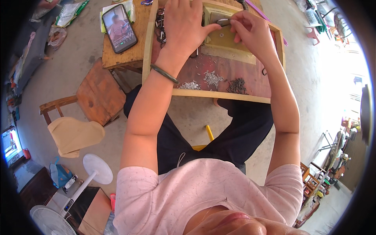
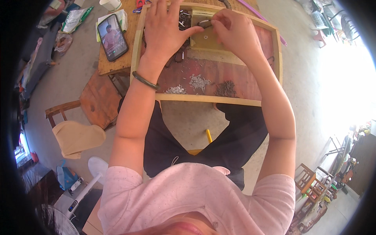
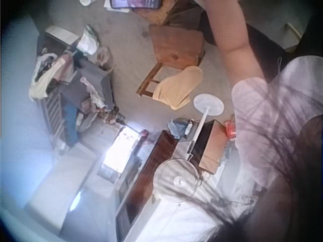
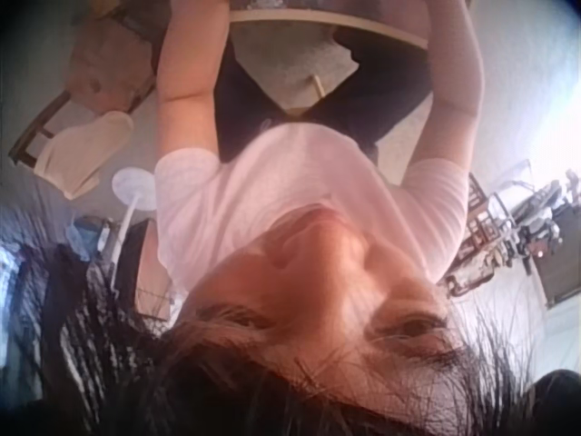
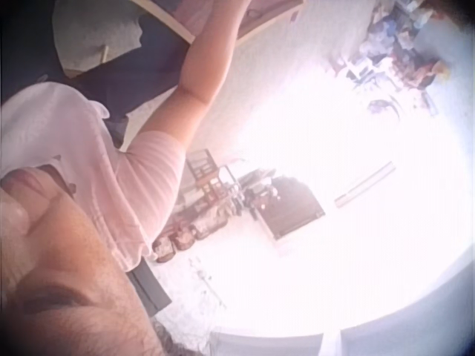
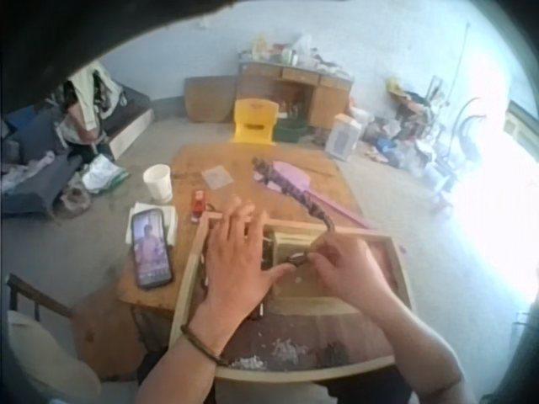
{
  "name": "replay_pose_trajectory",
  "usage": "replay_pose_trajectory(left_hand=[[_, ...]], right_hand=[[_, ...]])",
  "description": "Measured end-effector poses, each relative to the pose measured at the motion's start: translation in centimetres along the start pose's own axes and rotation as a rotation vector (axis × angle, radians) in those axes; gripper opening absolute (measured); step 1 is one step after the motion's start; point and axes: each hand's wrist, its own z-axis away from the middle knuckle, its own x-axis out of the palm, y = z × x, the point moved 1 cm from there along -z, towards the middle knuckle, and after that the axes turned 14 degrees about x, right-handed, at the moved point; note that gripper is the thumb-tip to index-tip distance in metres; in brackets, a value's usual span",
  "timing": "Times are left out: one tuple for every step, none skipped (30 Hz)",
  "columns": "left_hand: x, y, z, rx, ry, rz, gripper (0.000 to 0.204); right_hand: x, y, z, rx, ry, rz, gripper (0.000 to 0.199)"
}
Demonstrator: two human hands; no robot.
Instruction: The person assembles small metal components at a workstation. They pick up small silver pieces and black hook-shaped parts from a tray, joining them together by hand or using a small press-like tool attached to the workbench.
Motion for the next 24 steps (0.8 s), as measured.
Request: replay_pose_trajectory(left_hand=[[-0.3, -0.2, 0.1, 0.015, 0.013, 0.066, 0.077], [-0.5, -0.2, 0.1, 0.032, 0.026, 0.137, 0.066], [-1.6, 0.1, -0.2, 0.033, 0.021, 0.141, 0.066], [-3.0, 0.1, -0.6, -0.08, 0.131, 0.295, 0.054], [-4.1, -0.1, -0.6, -0.196, 0.24, 0.443, 0.042], [-4.4, -1.0, -0.7, -0.204, 0.447, 0.631, 0.031], [-5.1, -1.5, 0.0, -0.317, 0.468, 0.652, 0.029], [-6.4, -1.8, 0.2, -0.427, 0.494, 0.672, 0.026], [-6.9, -2.3, 0.3, -0.43, 0.493, 0.668, 0.026], [-7.3, -2.8, 0.5, -0.466, 0.511, 0.766, 0.024], [-7.7, -3.2, 0.7, -0.501, 0.536, 0.86, 0.022], [-8.2, -3.1, 0.8, -0.53, 0.547, 0.923, 0.019], [-8.5, -3.0, 1.1, -0.535, 0.553, 0.913, 0.019], [-8.8, -2.8, 1.4, -0.504, 0.543, 0.914, 0.019], [-8.9, -2.8, 1.6, -0.473, 0.532, 0.917, 0.019], [-9.0, -3.2, 2.0, -0.476, 0.534, 0.912, 0.019], [-9.0, -3.7, 2.5, -0.463, 0.492, 0.929, 0.019], [-8.9, -4.1, 2.9, -0.45, 0.451, 0.946, 0.019], [-8.6, -4.5, 3.3, -0.455, 0.452, 0.94, 0.019], [-8.4, -4.8, 3.4, -0.471, 0.464, 0.959, 0.019], [-8.3, -4.9, 3.6, -0.486, 0.476, 0.978, 0.019], [-8.4, -4.9, 3.9, -0.491, 0.481, 0.973, 0.019], [-9.0, -4.5, 3.5, -0.522, 0.448, 0.932, 0.02], [-9.3, -4.3, 3.3, -0.552, 0.414, 0.892, 0.02]], right_hand=[[-0.2, -0.1, 0.5, 0.107, -0.113, -0.124, 0.019], [-0.5, -0.4, 0.8, 0.219, -0.222, -0.245, 0.018], [-0.6, -0.3, 0.5, 0.225, -0.222, -0.247, 0.018], [-0.4, -0.3, -0.1, 0.196, -0.315, -0.322, 0.019], [-0.3, -0.6, -0.4, 0.163, -0.41, -0.401, 0.02], [0.4, -2.0, -0.5, 0.133, -0.313, -0.505, 0.022], [1.0, -3.5, -0.3, 0.135, -0.32, -0.509, 0.022], [1.2, -5.2, 0.0, 0.112, -0.26, -0.508, 0.017], [1.3, -6.0, 0.2, 0.089, -0.199, -0.505, 0.014], [2.3, -4.6, 0.0, -0.061, -0.219, -0.225, 0.019], [3.3, -4.6, 0.9, -0.069, -0.225, -0.225, 0.019], [4.3, -4.9, 2.6, -0.178, -0.275, -0.113, 0.016], [5.3, -5.2, 4.0, -0.287, -0.322, 0.0, 0.014], [6.3, -5.4, 5.0, -0.293, -0.328, -0.001, 0.014], [7.4, -5.7, 6.0, -0.493, -0.323, 0.051, 0.012], [8.3, -6.2, 6.7, -0.693, -0.314, 0.102, 0.01], [9.3, -6.6, 6.9, -0.697, -0.32, 0.099, 0.01], [10.1, -7.1, 7.1, -0.771, -0.305, 0.086, 0.01], [10.8, -7.6, 7.2, -0.846, -0.289, 0.073, 0.01], [11.2, -7.9, 6.9, -0.908, -0.287, 0.074, 0.013], [11.7, -8.0, 6.7, -0.914, -0.294, 0.071, 0.013], [12.2, -8.0, 6.7, -0.953, -0.289, 0.092, 0.012], [12.5, -8.1, 6.6, -0.99, -0.281, 0.117, 0.01], [12.8, -8.2, 6.4, -0.993, -0.285, 0.12, 0.01]])
